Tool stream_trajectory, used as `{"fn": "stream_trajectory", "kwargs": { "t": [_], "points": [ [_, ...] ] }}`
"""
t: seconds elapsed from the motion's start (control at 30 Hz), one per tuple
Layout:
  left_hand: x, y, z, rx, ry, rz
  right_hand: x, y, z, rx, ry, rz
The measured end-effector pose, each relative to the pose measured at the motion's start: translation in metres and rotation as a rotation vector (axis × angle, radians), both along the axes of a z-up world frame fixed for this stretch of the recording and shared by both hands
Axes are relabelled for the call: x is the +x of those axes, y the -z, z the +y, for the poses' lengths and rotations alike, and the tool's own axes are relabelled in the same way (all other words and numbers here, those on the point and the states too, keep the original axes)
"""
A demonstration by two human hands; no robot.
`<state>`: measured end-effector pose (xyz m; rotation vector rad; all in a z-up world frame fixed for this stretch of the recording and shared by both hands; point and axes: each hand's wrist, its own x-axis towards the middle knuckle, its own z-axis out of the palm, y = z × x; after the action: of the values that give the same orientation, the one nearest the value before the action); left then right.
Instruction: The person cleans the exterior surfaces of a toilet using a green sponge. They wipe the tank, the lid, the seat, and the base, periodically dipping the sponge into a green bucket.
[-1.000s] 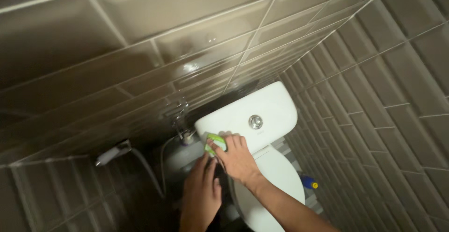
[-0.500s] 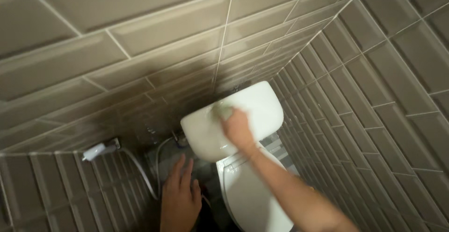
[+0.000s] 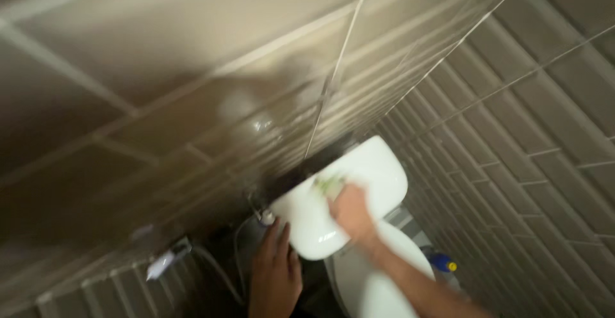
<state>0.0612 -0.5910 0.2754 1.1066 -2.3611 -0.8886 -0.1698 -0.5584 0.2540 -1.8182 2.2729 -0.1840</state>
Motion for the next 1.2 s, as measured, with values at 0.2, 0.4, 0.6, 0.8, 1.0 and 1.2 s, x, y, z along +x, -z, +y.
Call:
{"fn": "stream_trajectory", "kwargs": {
  "t": [0.2,0.4,0.6,0.8,1.0,1.2],
  "points": [
    [0.006,-0.002,-0.045,-0.101,0.107,0.016,0.015,0.001,0.002,-0.024,0.061,-0.181],
    [0.017,-0.001,-0.063,-0.038,0.176,-0.044,0.059,0.021,0.01,-0.044,0.035,0.062],
    [0.007,0.002,-0.068,0.014,0.26,-0.013,-0.003,0.005,-0.009,0.073,0.24,0.011],
    [0.0,-0.002,-0.065,-0.043,0.287,-0.017,0.067,-0.002,0.004,-0.026,-0.026,0.129],
    [0.007,-0.003,-0.064,-0.057,0.324,-0.035,0.033,0.003,-0.008,0.015,0.258,-0.033],
    [-0.019,-0.01,-0.074,-0.099,0.41,-0.035,0.04,-0.002,0.009,-0.083,0.082,-0.032]
  ]
}}
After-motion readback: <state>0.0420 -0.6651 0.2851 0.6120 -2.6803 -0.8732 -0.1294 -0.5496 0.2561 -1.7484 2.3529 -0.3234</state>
